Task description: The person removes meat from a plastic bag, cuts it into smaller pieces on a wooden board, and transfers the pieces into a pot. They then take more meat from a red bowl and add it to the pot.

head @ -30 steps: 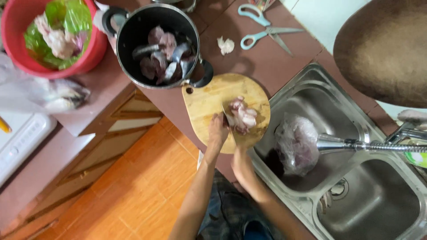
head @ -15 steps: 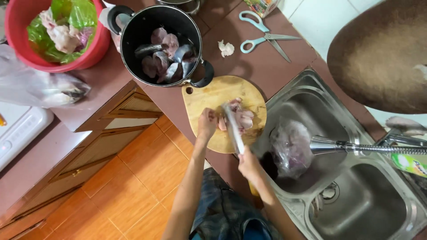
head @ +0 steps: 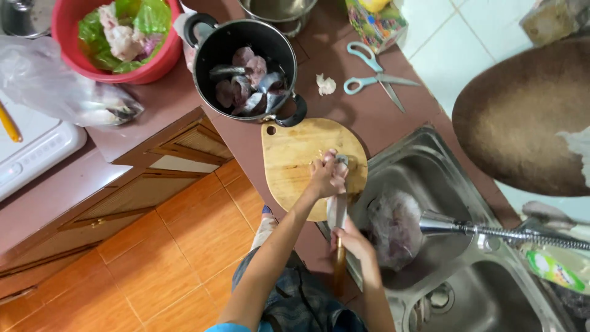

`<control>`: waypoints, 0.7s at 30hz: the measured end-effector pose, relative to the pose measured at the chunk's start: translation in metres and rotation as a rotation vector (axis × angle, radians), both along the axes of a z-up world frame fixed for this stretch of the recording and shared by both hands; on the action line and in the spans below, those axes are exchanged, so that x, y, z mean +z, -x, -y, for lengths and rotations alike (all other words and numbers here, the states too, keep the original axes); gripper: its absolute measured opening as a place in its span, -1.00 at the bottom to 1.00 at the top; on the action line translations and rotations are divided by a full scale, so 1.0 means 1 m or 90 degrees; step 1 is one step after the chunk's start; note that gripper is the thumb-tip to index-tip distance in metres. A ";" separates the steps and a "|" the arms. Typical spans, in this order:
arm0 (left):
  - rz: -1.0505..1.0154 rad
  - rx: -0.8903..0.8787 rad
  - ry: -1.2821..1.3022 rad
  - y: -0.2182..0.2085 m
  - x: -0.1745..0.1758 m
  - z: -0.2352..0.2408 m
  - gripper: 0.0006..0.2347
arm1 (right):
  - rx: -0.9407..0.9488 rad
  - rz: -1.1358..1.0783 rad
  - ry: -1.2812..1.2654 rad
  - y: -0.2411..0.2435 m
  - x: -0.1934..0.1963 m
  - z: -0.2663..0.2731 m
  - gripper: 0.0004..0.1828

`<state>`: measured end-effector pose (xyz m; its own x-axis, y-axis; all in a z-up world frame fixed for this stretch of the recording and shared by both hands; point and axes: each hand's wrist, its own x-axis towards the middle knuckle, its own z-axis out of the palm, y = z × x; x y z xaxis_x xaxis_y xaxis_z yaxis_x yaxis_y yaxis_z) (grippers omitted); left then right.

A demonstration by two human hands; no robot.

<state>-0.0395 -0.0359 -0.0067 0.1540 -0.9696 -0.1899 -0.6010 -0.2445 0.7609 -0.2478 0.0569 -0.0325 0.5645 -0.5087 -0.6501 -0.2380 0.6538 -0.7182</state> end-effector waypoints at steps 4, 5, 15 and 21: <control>-0.221 0.044 -0.146 -0.018 0.010 0.009 -0.14 | 0.027 -0.034 -0.011 -0.015 0.054 0.007 -0.62; -0.277 0.035 -0.112 -0.022 0.012 0.007 -0.12 | 0.028 -0.050 0.004 -0.017 0.064 0.006 -0.63; -0.622 -0.007 -0.002 -0.106 0.119 0.021 -0.37 | 0.052 -0.110 0.188 -0.106 0.205 0.040 -0.64; -0.108 -0.013 0.314 -0.257 0.176 0.068 -0.21 | 0.122 -0.138 0.262 -0.227 0.257 0.112 -0.54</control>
